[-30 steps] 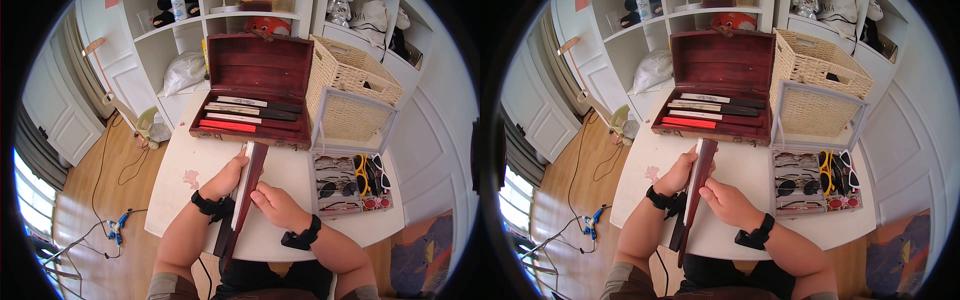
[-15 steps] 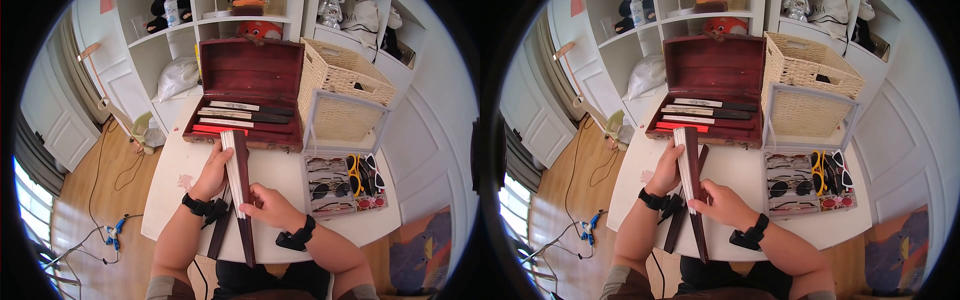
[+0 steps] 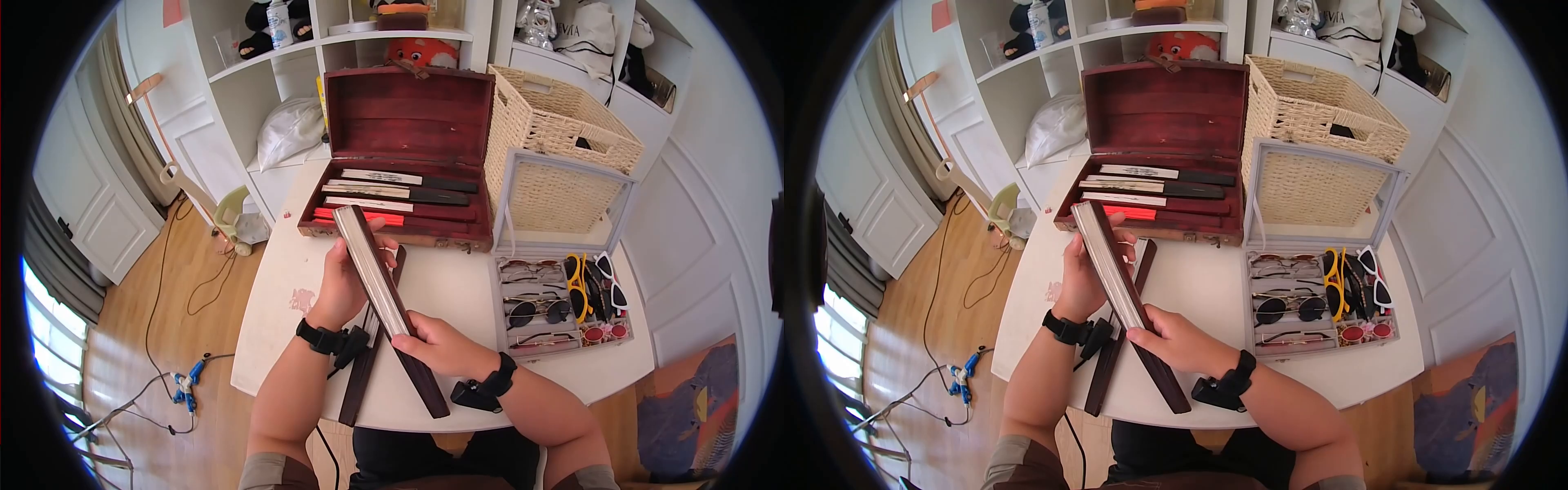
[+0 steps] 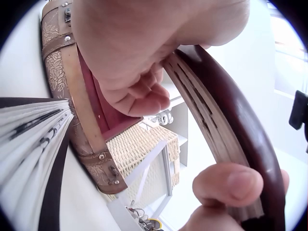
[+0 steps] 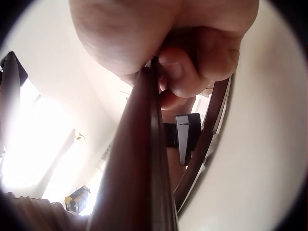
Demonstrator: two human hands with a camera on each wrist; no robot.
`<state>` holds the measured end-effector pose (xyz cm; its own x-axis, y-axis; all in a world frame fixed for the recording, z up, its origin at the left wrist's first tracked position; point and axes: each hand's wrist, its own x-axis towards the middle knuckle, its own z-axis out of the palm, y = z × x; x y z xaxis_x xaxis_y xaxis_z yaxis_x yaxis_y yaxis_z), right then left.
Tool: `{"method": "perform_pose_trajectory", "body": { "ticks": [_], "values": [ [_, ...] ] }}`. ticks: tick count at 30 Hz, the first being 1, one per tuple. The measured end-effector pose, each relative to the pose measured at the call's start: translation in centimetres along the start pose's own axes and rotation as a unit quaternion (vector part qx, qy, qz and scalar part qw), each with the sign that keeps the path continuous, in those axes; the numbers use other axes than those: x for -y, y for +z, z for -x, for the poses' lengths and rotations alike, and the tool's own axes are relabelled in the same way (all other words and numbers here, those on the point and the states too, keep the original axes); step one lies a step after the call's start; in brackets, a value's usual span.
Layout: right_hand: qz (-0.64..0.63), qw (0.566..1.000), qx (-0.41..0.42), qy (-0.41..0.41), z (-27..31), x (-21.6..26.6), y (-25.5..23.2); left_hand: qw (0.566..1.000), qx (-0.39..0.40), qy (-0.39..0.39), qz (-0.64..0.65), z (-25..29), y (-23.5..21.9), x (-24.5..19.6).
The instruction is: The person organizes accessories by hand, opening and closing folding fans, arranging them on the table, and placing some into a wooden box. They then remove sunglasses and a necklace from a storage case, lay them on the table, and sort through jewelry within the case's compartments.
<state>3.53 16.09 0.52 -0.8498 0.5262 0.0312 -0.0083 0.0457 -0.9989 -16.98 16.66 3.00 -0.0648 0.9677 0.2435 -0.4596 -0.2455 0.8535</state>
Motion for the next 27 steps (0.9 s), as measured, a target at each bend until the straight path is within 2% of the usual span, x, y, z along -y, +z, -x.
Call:
{"method": "perform_pose_trajectory", "body": {
  "ticks": [4, 6, 8, 9, 12, 15, 17, 18, 20, 24, 26, 27],
  "values": [
    [-0.050, 0.998, 0.016, 0.019, 0.0, -0.3, -0.4, 1.000, 0.014, 0.012, 0.002, 0.3, -0.1, 0.0],
    [0.003, 1.000, 0.004, 0.006, -0.1, -1.0, -0.7, 1.000, 0.018, 0.018, -0.012, 0.3, -0.6, 0.5],
    [0.000, 1.000, -0.018, 0.017, 0.2, 0.7, -0.5, 0.997, 0.013, 0.066, -0.049, 0.3, -1.1, 0.8],
    [-0.003, 0.999, -0.039, 0.029, 0.3, 1.2, -0.4, 0.997, 0.012, 0.066, -0.049, 0.2, -1.3, 1.0],
    [0.030, 0.999, -0.035, 0.027, 0.3, 0.9, -0.3, 0.995, -0.027, 0.070, -0.062, 0.0, -1.6, 1.2],
    [0.027, 0.999, -0.006, 0.026, 0.3, 0.4, -0.5, 0.995, -0.041, 0.046, -0.074, 0.2, -1.4, 0.8],
    [0.018, 0.999, 0.005, 0.035, 0.3, 0.6, -0.8, 1.000, 0.003, -0.006, -0.001, 0.3, -1.4, 0.3],
    [0.009, 0.999, 0.016, 0.043, 0.4, 0.7, -0.9, 1.000, 0.003, -0.006, -0.001, 0.3, -1.3, 0.4],
    [-0.009, 0.999, 0.018, 0.042, 0.4, 0.8, -0.9, 0.997, -0.061, -0.021, -0.044, 0.5, -1.1, 0.8],
    [-0.031, 0.996, 0.039, 0.068, 0.6, 1.5, -0.9, 0.997, -0.054, -0.012, -0.050, 0.6, -1.1, 0.9],
    [-0.032, 0.996, 0.055, 0.058, 0.5, 1.3, -0.8, 0.998, 0.009, -0.004, -0.064, 0.8, -1.0, 0.1],
    [-0.033, 0.996, 0.070, 0.049, 0.5, 1.2, -0.6, 0.998, 0.009, -0.004, -0.064, 0.8, -1.2, 0.2]
  ]
}}
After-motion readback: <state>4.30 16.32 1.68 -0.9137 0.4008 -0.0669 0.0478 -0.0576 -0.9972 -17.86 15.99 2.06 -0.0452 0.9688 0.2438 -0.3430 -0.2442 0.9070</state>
